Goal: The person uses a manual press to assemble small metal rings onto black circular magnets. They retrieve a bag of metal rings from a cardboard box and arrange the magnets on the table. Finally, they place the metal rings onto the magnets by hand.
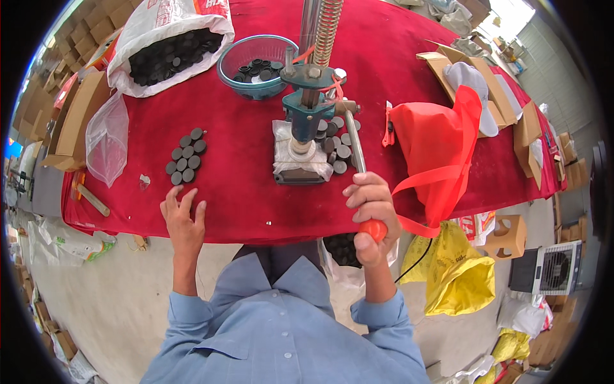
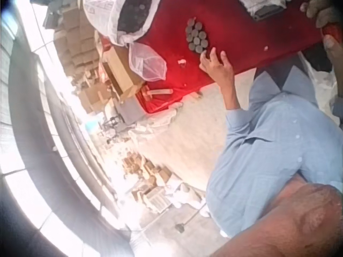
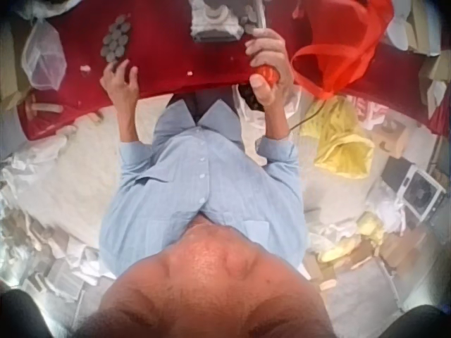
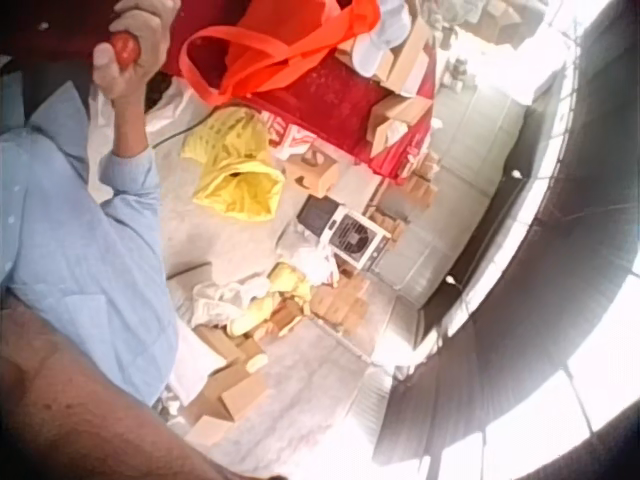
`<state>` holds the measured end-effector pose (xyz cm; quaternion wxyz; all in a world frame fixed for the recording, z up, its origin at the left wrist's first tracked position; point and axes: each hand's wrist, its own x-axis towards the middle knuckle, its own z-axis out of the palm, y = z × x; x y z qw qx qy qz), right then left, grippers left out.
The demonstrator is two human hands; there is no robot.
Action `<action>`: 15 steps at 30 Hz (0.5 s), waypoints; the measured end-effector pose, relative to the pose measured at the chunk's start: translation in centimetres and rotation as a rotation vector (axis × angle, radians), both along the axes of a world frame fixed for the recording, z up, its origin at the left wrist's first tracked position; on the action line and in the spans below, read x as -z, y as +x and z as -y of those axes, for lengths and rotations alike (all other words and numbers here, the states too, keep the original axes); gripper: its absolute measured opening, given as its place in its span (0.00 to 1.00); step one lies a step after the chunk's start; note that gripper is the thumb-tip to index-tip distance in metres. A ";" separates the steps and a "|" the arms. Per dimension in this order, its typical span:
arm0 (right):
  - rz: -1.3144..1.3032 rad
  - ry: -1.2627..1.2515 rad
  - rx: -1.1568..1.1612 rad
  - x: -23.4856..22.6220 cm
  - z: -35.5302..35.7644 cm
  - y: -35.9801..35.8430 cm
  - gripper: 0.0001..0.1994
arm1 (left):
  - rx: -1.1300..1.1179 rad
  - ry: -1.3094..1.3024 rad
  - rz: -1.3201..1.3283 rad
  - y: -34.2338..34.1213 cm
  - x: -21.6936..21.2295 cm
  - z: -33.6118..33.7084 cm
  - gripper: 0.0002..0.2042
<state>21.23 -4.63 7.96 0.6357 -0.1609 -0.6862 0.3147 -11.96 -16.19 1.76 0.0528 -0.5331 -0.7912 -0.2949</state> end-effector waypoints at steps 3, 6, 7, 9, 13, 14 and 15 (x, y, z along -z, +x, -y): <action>0.047 0.001 -0.039 -1.7 -0.8 0.3 0.16 | 0.057 -0.049 -0.011 -2.2 1.5 2.9 0.18; 0.060 -0.008 -0.047 -2.8 -1.0 0.3 0.15 | 0.083 0.046 0.151 -3.6 2.6 3.9 0.19; 0.068 -0.010 -0.047 -3.1 -1.0 0.4 0.14 | 0.087 0.057 0.167 -3.7 2.6 3.8 0.20; 0.085 -0.005 -0.043 -3.8 -1.1 0.5 0.13 | 0.097 0.075 0.198 -3.8 2.6 3.6 0.20; 0.088 -0.041 -0.073 -6.2 -2.0 0.4 0.12 | 0.204 0.142 0.322 0.7 0.1 -1.5 0.20; 0.083 -0.066 -0.083 -7.3 -2.5 0.4 0.12 | 0.257 0.161 0.348 2.2 -0.6 -3.4 0.21; 0.060 -0.070 -0.049 -8.5 -3.1 -0.1 0.12 | 0.297 0.175 0.355 3.5 -0.9 -5.4 0.22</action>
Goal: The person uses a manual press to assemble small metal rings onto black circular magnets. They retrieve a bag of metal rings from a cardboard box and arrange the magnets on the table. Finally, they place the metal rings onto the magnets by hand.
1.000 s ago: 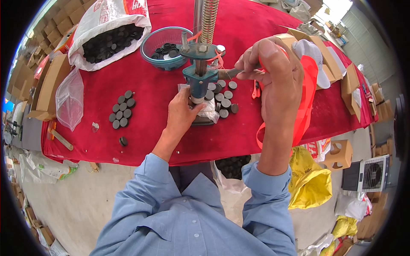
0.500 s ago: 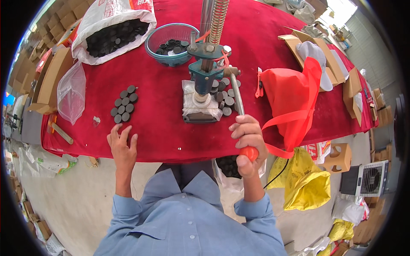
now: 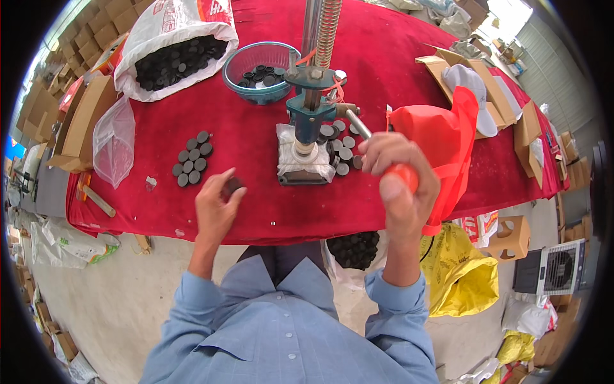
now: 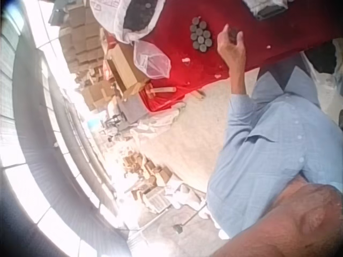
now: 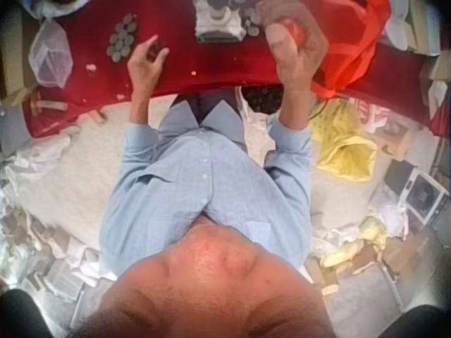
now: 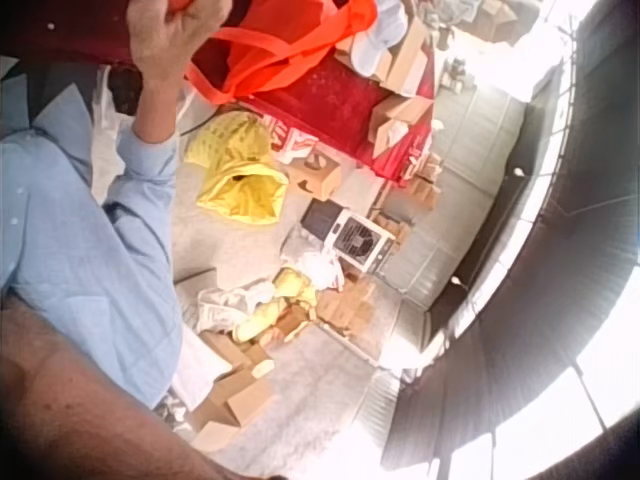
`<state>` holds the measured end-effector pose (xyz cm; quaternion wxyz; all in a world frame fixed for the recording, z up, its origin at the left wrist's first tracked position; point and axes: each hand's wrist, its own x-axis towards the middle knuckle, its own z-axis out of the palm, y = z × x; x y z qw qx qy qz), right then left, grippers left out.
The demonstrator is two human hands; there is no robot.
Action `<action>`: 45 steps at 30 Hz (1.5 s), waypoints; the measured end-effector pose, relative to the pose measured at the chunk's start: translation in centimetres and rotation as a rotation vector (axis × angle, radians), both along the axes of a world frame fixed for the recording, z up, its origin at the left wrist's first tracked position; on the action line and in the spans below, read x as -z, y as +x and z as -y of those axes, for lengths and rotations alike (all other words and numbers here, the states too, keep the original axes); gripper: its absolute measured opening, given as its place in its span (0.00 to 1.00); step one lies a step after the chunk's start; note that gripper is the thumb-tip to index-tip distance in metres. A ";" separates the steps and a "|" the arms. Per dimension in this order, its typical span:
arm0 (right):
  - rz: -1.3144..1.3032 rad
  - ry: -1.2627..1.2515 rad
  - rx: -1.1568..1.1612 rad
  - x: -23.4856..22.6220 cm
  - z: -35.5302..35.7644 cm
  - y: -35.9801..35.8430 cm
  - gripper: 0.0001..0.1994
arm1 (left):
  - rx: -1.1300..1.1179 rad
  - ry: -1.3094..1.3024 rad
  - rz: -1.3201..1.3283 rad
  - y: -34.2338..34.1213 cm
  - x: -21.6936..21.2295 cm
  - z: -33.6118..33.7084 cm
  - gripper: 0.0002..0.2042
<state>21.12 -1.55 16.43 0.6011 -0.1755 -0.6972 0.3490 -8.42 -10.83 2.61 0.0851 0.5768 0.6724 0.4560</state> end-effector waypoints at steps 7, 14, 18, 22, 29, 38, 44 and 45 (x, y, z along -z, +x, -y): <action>0.009 -0.266 0.031 -6.7 -4.3 -2.2 0.17 | 0.159 -0.017 0.153 6.0 0.9 -9.6 0.32; -0.050 -0.272 0.038 -6.4 -4.8 -2.4 0.17 | 0.202 0.082 0.062 7.9 1.0 -11.6 0.36; -0.035 -0.249 0.003 -4.4 -4.3 -1.8 0.16 | 0.192 0.072 0.079 7.5 1.3 -11.1 0.36; -0.122 0.087 -0.033 1.7 -1.0 -1.3 0.16 | 0.181 0.078 0.230 6.5 1.3 -9.8 0.31; 0.044 0.085 -0.008 5.7 2.0 0.9 0.16 | -0.209 0.095 -0.250 -4.5 0.9 -4.0 0.21; -0.155 0.039 -0.103 2.8 0.2 -1.1 0.16 | -0.321 -0.116 -0.360 -15.6 6.4 -4.4 0.31; -0.033 0.059 -0.007 7.4 2.9 0.3 0.15 | -0.211 -0.085 -0.290 -12.9 5.5 -5.5 0.29; -0.010 0.082 -0.013 6.7 2.3 0.4 0.16 | -0.197 -0.074 -0.305 -12.6 5.3 -5.8 0.29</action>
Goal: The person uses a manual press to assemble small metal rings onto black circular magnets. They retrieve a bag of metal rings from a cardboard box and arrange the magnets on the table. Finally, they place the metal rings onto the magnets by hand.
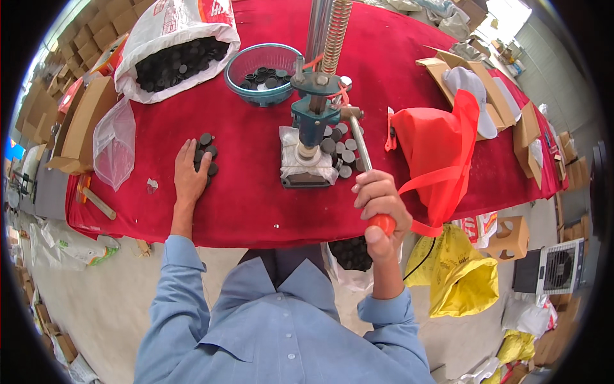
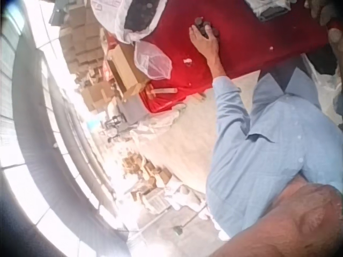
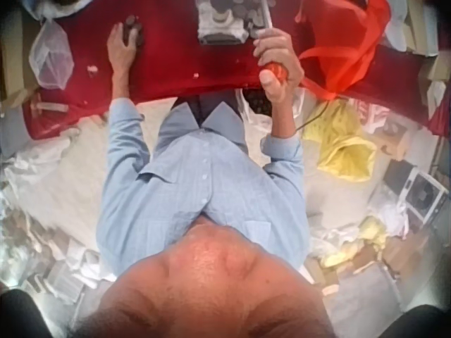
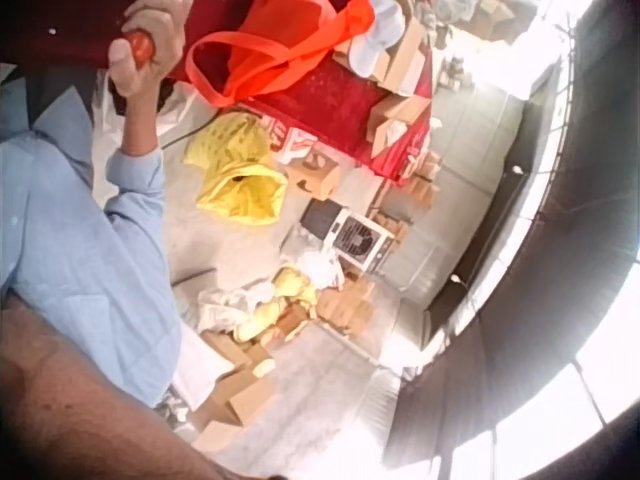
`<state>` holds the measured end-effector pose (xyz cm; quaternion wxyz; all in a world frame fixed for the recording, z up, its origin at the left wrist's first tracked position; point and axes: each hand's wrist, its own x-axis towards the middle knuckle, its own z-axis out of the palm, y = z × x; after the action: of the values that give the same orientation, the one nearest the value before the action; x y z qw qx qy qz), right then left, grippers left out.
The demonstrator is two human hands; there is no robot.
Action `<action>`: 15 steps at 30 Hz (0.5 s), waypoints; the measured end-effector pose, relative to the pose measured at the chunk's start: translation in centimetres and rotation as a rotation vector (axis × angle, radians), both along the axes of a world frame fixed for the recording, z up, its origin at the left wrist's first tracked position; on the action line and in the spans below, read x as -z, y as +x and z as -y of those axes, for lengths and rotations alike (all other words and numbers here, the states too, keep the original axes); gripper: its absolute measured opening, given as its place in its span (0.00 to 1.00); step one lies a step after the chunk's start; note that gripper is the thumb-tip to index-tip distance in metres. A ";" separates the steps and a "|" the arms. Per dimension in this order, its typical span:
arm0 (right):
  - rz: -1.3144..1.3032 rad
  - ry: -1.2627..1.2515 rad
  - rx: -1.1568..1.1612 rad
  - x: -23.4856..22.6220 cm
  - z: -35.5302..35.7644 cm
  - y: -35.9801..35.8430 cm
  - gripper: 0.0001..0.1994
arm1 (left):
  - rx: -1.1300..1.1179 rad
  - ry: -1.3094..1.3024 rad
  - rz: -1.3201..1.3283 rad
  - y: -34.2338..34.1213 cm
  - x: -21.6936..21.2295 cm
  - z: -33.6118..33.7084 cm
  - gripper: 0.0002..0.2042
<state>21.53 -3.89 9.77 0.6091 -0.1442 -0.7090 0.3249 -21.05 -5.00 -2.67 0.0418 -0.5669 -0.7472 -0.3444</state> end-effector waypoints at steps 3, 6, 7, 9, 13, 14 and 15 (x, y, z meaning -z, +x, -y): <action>-0.016 -0.052 -0.009 -2.8 -0.9 -0.5 0.18 | 0.023 0.026 -0.009 1.6 0.6 -0.4 0.29; -0.054 -0.040 -0.016 -2.8 -1.2 -1.0 0.19 | 0.077 0.049 -0.024 4.4 0.5 -1.9 0.28; -0.064 -0.030 -0.019 -2.0 -0.9 -1.0 0.19 | 0.089 0.055 -0.026 5.4 0.6 -2.3 0.28; -0.050 0.024 -0.018 0.9 -0.4 -0.4 0.20 | 0.120 0.065 -0.031 7.6 0.7 -3.3 0.28; -0.019 -0.057 0.073 1.8 0.9 -0.1 0.18 | 0.144 0.101 -0.062 9.7 0.3 -4.5 0.26; -0.005 -0.057 0.063 1.5 0.8 -0.1 0.18 | 0.113 0.119 -0.041 9.2 0.2 -4.6 0.25; 0.009 -0.053 0.060 0.9 0.6 0.0 0.18 | 0.089 0.140 -0.021 8.3 -0.1 -4.9 0.24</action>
<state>21.50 -4.49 8.92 0.6113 -0.1830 -0.6983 0.3244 -12.74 -0.06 -2.54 0.0738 -0.5987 -0.6950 -0.3913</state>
